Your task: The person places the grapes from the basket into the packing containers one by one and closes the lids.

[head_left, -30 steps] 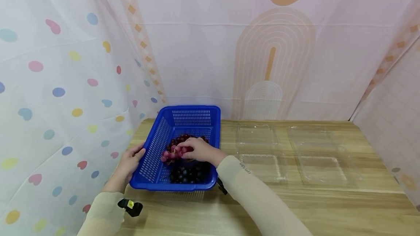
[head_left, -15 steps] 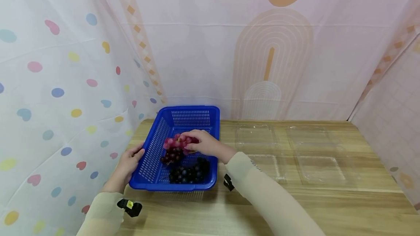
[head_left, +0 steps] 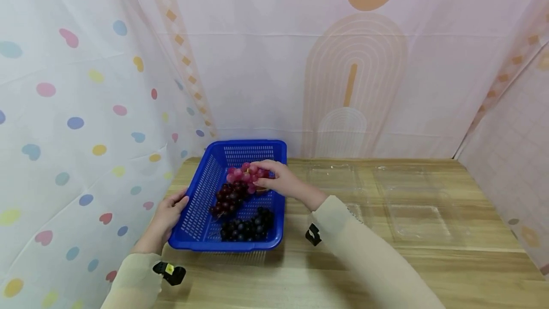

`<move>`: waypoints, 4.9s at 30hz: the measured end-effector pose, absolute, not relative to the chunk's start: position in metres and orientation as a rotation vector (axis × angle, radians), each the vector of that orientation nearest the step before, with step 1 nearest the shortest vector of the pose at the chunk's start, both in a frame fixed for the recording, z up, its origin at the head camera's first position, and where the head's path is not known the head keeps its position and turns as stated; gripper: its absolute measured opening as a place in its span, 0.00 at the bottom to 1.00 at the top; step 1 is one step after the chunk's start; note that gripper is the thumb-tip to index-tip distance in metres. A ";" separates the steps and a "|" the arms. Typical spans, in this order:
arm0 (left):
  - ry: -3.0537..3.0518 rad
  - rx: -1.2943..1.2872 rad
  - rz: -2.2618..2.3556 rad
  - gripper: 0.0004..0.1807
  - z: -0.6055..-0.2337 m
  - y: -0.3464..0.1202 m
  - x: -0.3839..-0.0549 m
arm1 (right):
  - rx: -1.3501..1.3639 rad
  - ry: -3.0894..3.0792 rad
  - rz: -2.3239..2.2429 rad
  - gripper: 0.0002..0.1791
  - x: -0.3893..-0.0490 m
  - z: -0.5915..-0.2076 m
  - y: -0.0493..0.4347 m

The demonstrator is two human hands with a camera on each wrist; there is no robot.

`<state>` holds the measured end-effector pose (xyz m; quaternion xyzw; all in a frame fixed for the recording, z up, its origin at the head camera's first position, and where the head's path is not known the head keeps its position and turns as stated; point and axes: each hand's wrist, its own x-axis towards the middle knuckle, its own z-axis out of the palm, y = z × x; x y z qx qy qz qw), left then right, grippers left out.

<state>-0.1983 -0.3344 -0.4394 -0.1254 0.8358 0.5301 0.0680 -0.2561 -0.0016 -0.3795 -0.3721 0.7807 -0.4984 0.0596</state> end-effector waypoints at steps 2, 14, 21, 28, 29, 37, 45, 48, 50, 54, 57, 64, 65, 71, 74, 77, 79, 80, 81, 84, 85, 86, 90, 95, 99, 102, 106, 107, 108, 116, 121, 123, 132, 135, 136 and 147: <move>2.518 -0.382 1.601 0.30 -0.439 -0.334 -0.199 | -1.103 2.342 -1.555 0.24 -0.256 -0.377 0.003; 2.532 -0.368 1.613 0.29 -0.439 -0.335 -0.198 | -1.007 2.309 -1.749 0.22 -0.253 -0.372 0.042; 2.541 -0.372 1.599 0.30 -0.438 -0.335 -0.198 | -0.938 2.341 -1.817 0.23 -0.252 -0.377 0.070; 2.546 -0.374 1.578 0.29 -0.440 -0.336 -0.200 | -0.948 2.521 -1.701 0.22 -0.248 -0.383 0.094; 2.546 -0.374 1.580 0.29 -0.440 -0.336 -0.200 | -0.959 2.592 -1.651 0.22 -0.246 -0.384 0.097; 2.566 -0.359 1.581 0.29 -0.440 -0.336 -0.200 | -0.967 2.913 -1.364 0.22 -0.235 -0.391 0.115; 2.568 -0.369 1.579 0.29 -0.441 -0.336 -0.201 | -0.949 2.980 -1.291 0.22 -0.230 -0.400 0.128; 2.566 -0.365 1.589 0.29 -0.442 -0.336 -0.201 | -0.974 3.017 -1.257 0.22 -0.228 -0.403 0.132; 2.561 -0.363 1.596 0.29 -0.442 -0.337 -0.201 | -0.983 3.040 -1.220 0.23 -0.227 -0.405 0.135; 2.558 -0.371 1.593 0.29 -0.442 -0.337 -0.201 | -0.954 3.044 -1.194 0.23 -0.225 -0.409 0.140; 2.555 -0.380 1.589 0.29 -0.442 -0.337 -0.200 | -0.894 3.049 -1.170 0.24 -0.223 -0.412 0.143; 2.562 -0.383 1.575 0.29 -0.442 -0.337 -0.201 | -0.821 3.048 -1.132 0.24 -0.218 -0.420 0.149; 2.563 -0.381 1.574 0.29 -0.442 -0.337 -0.201 | -0.818 3.051 -1.128 0.24 -0.217 -0.421 0.150; 2.555 -0.376 1.578 0.29 -0.441 -0.337 -0.201 | -0.739 3.092 -1.058 0.23 -0.213 -0.430 0.152; 2.552 -0.373 1.582 0.29 -0.441 -0.337 -0.201 | -0.688 3.117 -1.008 0.22 -0.212 -0.435 0.153; 2.550 -0.370 1.587 0.29 -0.440 -0.336 -0.200 | -0.640 3.139 -0.961 0.22 -0.213 -0.440 0.153; 2.550 -0.370 1.592 0.29 -0.439 -0.335 -0.200 | -0.619 3.156 -0.914 0.22 -0.213 -0.444 0.152; 2.550 -0.370 1.596 0.29 -0.439 -0.335 -0.199 | -0.608 3.164 -0.893 0.22 -0.214 -0.446 0.152; 2.550 -0.368 1.595 0.29 -0.439 -0.335 -0.199 | -0.602 3.171 -0.871 0.22 -0.214 -0.448 0.151; 2.545 -0.368 1.605 0.29 -0.439 -0.334 -0.199 | -0.587 3.192 -0.810 0.21 -0.213 -0.453 0.148; 2.542 -0.367 1.607 0.29 -0.439 -0.334 -0.198 | -0.583 3.197 -0.794 0.21 -0.213 -0.455 0.147; 2.539 -0.368 1.611 0.29 -0.439 -0.334 -0.198 | -0.573 3.200 -0.786 0.21 -0.213 -0.456 0.146; 2.534 -0.368 1.617 0.29 -0.440 -0.335 -0.198 | -0.542 3.218 -0.764 0.20 -0.213 -0.462 0.142; 2.545 -0.362 1.606 0.29 -0.440 -0.336 -0.198 | -0.507 3.224 -0.758 0.19 -0.214 -0.466 0.140; 2.550 -0.356 1.599 0.29 -0.440 -0.336 -0.199 | -0.481 3.220 -0.741 0.19 -0.214 -0.468 0.140; 2.557 -0.349 1.600 0.29 -0.440 -0.336 -0.199 | -0.466 3.223 -0.730 0.19 -0.214 -0.470 0.140; 2.568 -0.336 1.603 0.29 -0.441 -0.337 -0.199 | -0.446 3.234 -0.698 0.19 -0.214 -0.471 0.139; 2.569 -0.334 1.605 0.29 -0.441 -0.337 -0.199 | -0.447 3.240 -0.689 0.18 -0.213 -0.471 0.139; 2.569 -0.334 1.606 0.29 -0.441 -0.337 -0.199 | -0.450 3.249 -0.680 0.17 -0.213 -0.471 0.138; 2.566 -0.336 1.604 0.29 -0.441 -0.337 -0.199 | -0.477 3.308 -0.577 0.13 -0.213 -0.476 0.136; 2.553 -0.338 1.609 0.29 -0.441 -0.337 -0.199 | -0.506 3.317 -0.535 0.15 -0.214 -0.479 0.137; 2.555 -0.335 1.609 0.29 -0.441 -0.337 -0.199 | -0.531 3.306 -0.487 0.17 -0.213 -0.479 0.138; 2.568 -0.330 1.607 0.29 -0.440 -0.336 -0.199 | -0.568 3.202 -0.539 0.23 -0.208 -0.472 0.142; 2.565 -0.330 1.608 0.29 -0.440 -0.337 -0.199 | -0.567 3.188 -0.609 0.25 -0.208 -0.469 0.145; 2.564 -0.329 1.608 0.29 -0.440 -0.337 -0.199 | -0.567 3.188 -0.628 0.25 -0.208 -0.467 0.145; 2.563 -0.342 1.600 0.29 -0.440 -0.337 -0.199 | -0.536 3.187 -0.683 0.24 -0.207 -0.454 0.149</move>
